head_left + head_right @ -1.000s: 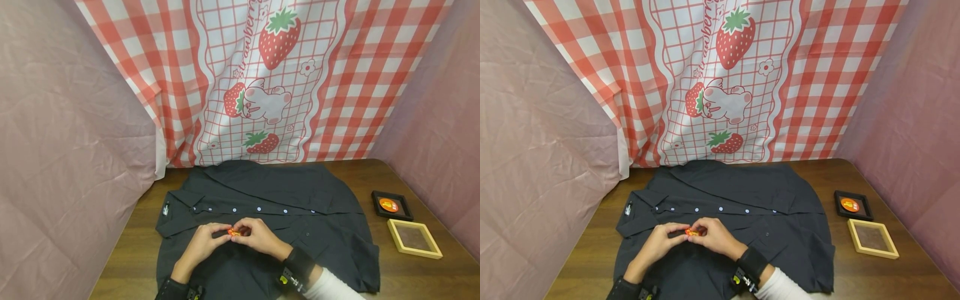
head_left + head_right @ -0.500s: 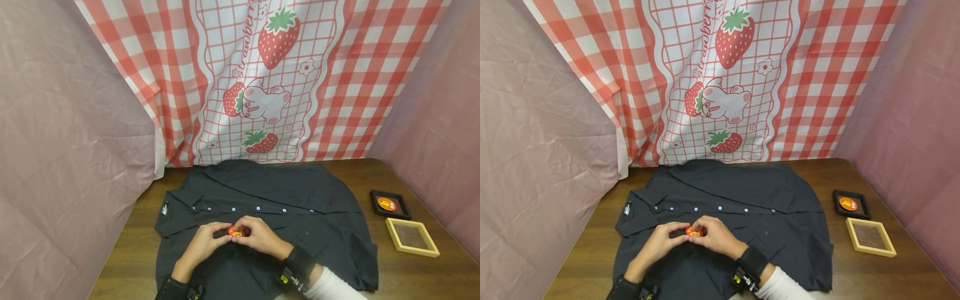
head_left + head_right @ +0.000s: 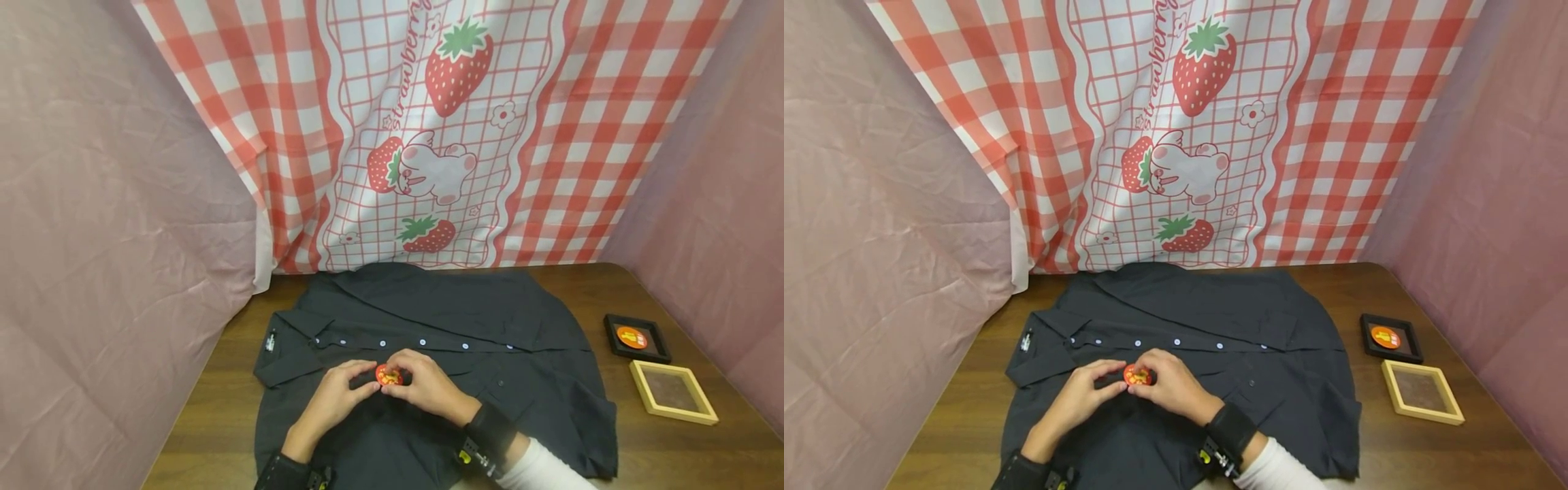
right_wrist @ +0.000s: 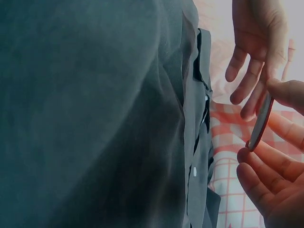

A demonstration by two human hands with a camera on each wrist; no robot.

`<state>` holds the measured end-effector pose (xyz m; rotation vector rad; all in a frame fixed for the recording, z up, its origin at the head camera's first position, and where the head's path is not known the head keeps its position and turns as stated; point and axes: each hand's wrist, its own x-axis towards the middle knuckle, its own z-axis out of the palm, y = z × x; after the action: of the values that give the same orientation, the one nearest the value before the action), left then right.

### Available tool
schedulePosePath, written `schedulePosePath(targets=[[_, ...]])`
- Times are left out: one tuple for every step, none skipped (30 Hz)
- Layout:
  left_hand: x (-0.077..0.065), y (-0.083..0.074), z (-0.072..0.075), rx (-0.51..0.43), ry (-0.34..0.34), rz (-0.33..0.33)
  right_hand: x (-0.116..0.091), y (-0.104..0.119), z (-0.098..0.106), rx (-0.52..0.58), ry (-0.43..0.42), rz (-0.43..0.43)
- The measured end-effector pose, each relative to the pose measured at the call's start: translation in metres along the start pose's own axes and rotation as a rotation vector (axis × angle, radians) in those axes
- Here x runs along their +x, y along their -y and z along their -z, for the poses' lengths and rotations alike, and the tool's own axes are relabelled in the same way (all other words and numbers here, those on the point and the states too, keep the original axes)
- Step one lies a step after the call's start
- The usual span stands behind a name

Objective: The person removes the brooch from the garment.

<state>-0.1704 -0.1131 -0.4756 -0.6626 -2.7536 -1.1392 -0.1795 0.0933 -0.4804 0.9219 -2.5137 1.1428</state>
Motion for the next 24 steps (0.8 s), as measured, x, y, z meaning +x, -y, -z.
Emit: schedulePosePath(targets=[[0.0,0.0,0.0,0.003,0.004,0.008,0.0,0.0,0.001,-0.007,-0.005,-0.004],[0.0,0.0,0.0,0.009,0.007,0.012,0.0,0.0,0.001,-0.016,-0.012,-0.006],[0.0,0.0,0.0,0.014,0.011,0.018,0.0,0.0,0.002,-0.021,-0.017,-0.009],[0.0,0.0,0.001,0.014,0.015,0.024,0.0,-0.001,0.003,-0.028,-0.02,-0.011],[-0.001,0.0,0.001,0.016,0.018,0.027,0.0,-0.001,0.003,-0.035,-0.023,-0.012],[-0.001,0.0,0.001,0.016,0.02,0.028,0.0,-0.001,0.004,-0.043,-0.024,-0.013],[-0.001,0.0,0.001,0.016,0.022,0.031,0.0,-0.002,0.004,-0.049,-0.024,-0.012],[-0.002,0.0,0.001,0.018,0.023,0.031,0.0,-0.002,0.004,-0.059,-0.021,-0.009],[-0.002,0.001,0.0,0.013,0.023,0.033,0.0,-0.002,0.005,-0.069,-0.018,-0.007],[-0.002,0.001,0.0,0.009,0.025,0.034,0.0,-0.003,0.005,-0.083,-0.016,-0.005],[-0.002,0.001,0.0,0.008,0.026,0.035,0.0,-0.003,0.005,-0.096,-0.015,-0.003],[-0.001,0.001,-0.001,0.007,0.028,0.037,0.0,-0.003,0.005,-0.105,-0.016,-0.002],[-0.001,0.001,-0.001,0.005,0.03,0.041,0.0,-0.004,0.006,-0.112,-0.018,-0.001],[-0.002,0.0,-0.001,0.002,0.032,0.046,-0.001,-0.004,0.006,-0.123,-0.02,0.0],[-0.002,0.0,-0.001,0.002,0.036,0.05,-0.001,-0.005,0.007,-0.131,-0.025,0.001],[-0.002,0.0,-0.001,0.007,0.04,0.057,-0.001,-0.005,0.007,-0.14,-0.03,0.003],[-0.002,0.0,-0.001,0.01,0.047,0.065,-0.001,-0.006,0.008,-0.148,-0.037,0.005],[-0.002,0.0,-0.001,0.016,0.055,0.074,-0.001,-0.006,0.008,-0.158,-0.044,0.007],[-0.003,0.001,-0.001,0.02,0.063,0.083,-0.001,-0.007,0.008,-0.167,-0.051,0.01],[-0.003,0.001,-0.001,0.027,0.072,0.091,-0.001,-0.007,0.009,-0.175,-0.058,0.013],[-0.003,0.001,-0.002,0.034,0.081,0.097,-0.001,-0.008,0.009,-0.183,-0.066,0.015],[-0.003,0.002,-0.002,0.041,0.088,0.101,-0.001,-0.008,0.01,-0.19,-0.074,0.016],[-0.003,0.002,-0.002,0.045,0.094,0.104,-0.001,-0.008,0.01,-0.194,-0.081,0.018],[-0.003,0.002,-0.002,0.049,0.097,0.107,-0.001,-0.009,0.011,-0.196,-0.088,0.019]])
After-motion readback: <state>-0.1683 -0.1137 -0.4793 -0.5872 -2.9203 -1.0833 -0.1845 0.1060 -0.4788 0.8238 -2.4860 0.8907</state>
